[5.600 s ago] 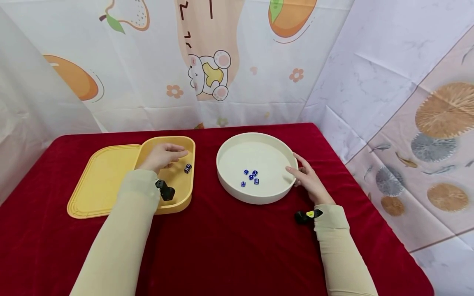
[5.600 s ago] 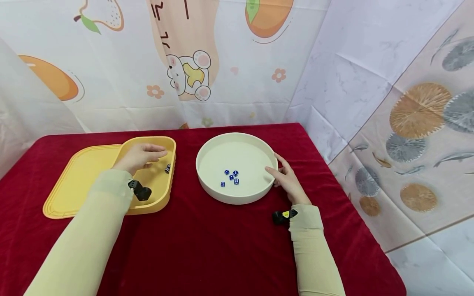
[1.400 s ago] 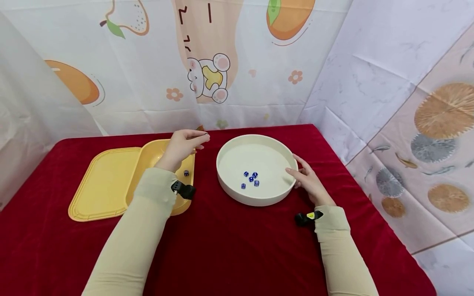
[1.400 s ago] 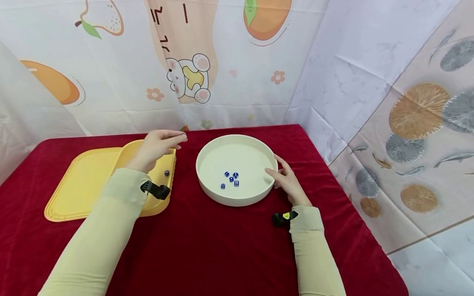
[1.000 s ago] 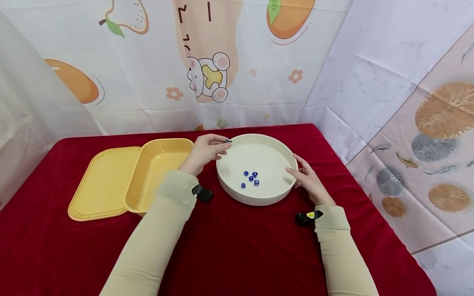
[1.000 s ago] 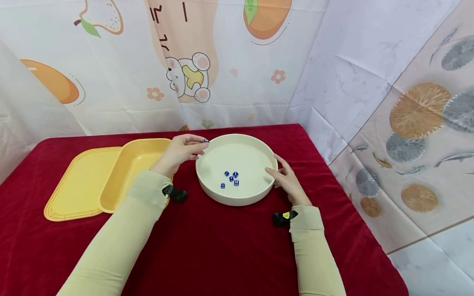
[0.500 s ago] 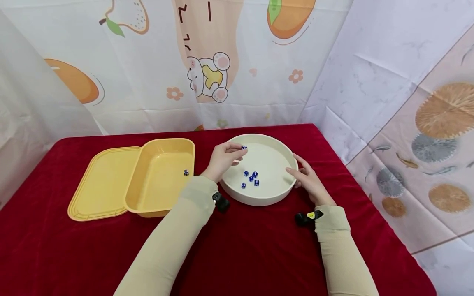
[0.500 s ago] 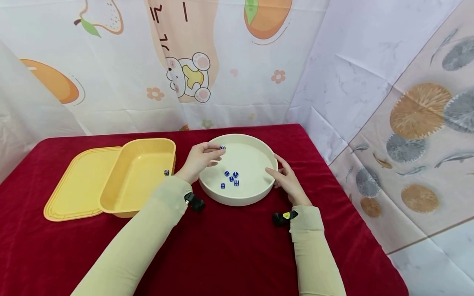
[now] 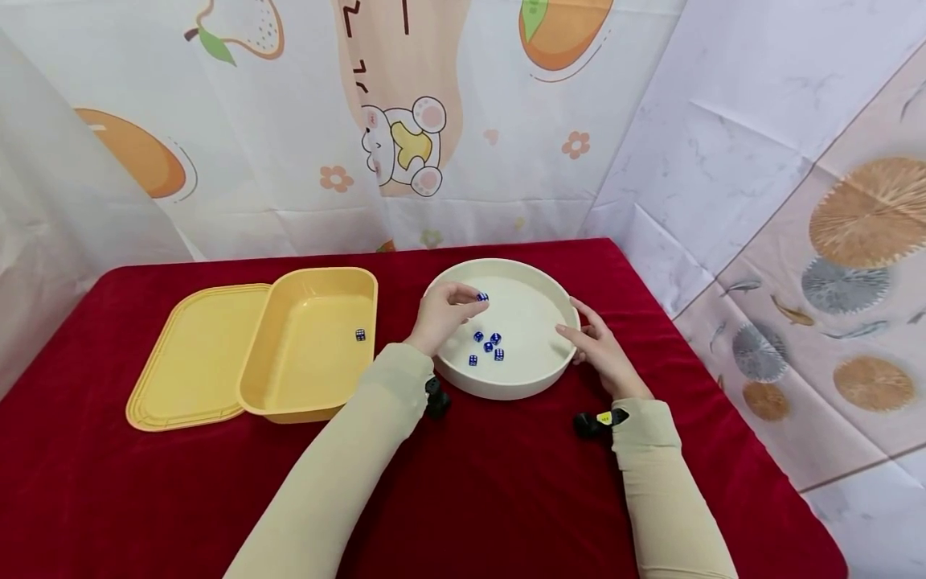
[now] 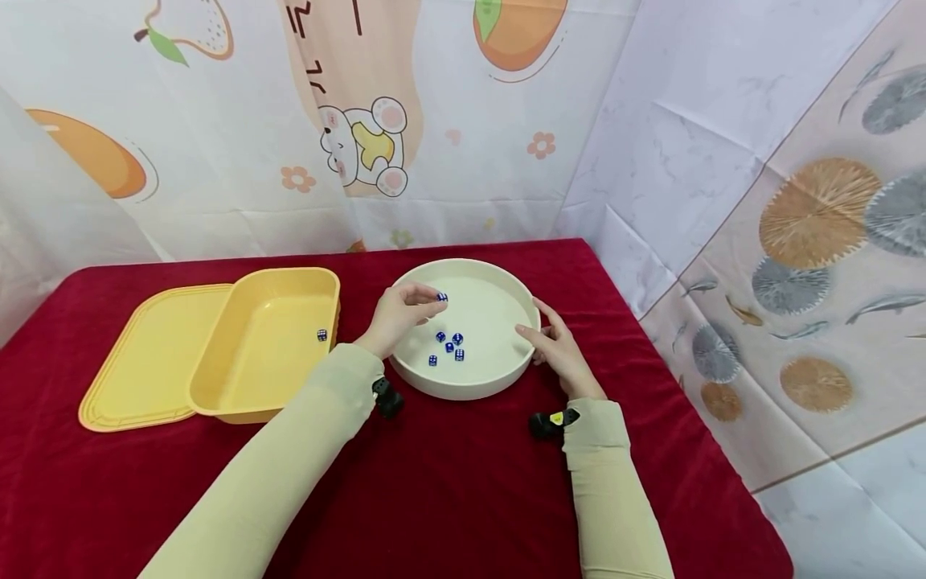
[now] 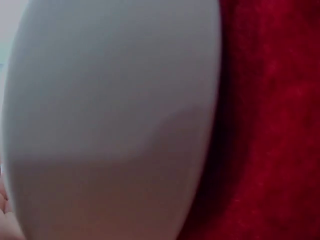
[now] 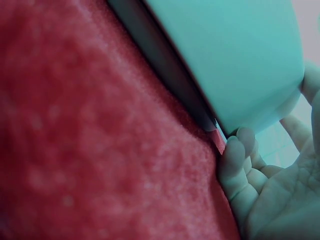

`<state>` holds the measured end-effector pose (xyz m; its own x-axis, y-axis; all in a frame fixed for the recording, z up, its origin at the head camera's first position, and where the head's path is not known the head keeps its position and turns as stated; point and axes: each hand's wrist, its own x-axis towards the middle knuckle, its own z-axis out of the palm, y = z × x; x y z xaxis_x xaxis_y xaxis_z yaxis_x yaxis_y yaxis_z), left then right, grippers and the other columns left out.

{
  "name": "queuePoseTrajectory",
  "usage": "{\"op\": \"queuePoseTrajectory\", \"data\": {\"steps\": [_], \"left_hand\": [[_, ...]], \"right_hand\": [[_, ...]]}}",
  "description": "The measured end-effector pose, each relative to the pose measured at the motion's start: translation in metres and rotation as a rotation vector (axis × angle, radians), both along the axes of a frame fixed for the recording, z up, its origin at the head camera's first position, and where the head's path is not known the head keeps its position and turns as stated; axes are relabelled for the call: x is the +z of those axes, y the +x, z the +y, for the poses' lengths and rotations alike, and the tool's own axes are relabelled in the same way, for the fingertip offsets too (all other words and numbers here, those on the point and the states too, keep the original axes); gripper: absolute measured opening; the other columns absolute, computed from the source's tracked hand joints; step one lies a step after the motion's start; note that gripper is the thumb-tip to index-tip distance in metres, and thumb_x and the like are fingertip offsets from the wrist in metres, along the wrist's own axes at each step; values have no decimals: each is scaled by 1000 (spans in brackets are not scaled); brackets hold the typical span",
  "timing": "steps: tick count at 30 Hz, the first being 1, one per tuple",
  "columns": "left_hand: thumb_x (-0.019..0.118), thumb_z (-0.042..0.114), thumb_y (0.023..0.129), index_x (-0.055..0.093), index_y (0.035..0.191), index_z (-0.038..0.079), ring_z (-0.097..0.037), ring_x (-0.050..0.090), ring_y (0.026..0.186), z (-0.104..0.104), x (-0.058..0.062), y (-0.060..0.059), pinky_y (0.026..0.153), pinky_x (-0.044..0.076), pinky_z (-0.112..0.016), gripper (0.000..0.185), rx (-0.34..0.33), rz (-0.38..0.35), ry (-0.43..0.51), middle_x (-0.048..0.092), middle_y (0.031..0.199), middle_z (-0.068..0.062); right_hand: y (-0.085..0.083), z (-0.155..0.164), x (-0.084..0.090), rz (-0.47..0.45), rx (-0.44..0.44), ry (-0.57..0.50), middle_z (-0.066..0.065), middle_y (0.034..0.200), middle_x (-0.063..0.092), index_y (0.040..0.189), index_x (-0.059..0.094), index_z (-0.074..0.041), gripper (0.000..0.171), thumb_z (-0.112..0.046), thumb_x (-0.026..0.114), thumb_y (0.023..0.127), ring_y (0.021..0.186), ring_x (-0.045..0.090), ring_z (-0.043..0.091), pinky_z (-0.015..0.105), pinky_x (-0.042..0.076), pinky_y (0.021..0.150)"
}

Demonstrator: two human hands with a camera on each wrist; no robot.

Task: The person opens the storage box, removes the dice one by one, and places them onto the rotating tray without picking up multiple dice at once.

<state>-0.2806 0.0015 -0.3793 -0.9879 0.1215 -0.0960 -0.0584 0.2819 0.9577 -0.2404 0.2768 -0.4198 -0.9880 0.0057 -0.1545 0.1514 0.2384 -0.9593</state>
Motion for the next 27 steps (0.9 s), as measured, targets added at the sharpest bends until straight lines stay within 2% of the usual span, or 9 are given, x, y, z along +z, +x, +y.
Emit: {"op": "queuePoseTrajectory", "data": {"steps": [5,11,18,27], "left_hand": [[79,24,85,70,108,12,-21,67,101,6,-4,-3,90,52,-34,27,-35,15,-75,74,108,-7],[80,21,84,72,104,12,-19,68,96,13,-4,-4,92,52,-34,23,-51,-3,-126,75,103,-6],[79,19,85,72,106,10,-19,66,93,14,-4,-4,87,54,-33,24,-74,-7,-182,74,103,-7],[78,22,86,73,106,13,-19,65,92,14,-7,-3,85,53,-32,22,-101,-26,-276,72,99,-5]], "right_hand": [[0,0,1,2,7,-2,6,99,52,157,27,-28,74,-33,66,95,61,54,6,22,50,63],[1,0,2,-5,14,-8,7,101,51,158,24,-29,75,-32,65,95,61,55,6,22,51,64],[1,-1,5,-11,4,-6,8,103,51,157,25,-30,74,-33,65,95,62,55,6,21,50,64],[2,-1,4,-14,13,-10,9,104,51,158,24,-29,75,-33,65,96,62,55,6,22,50,64]]}}
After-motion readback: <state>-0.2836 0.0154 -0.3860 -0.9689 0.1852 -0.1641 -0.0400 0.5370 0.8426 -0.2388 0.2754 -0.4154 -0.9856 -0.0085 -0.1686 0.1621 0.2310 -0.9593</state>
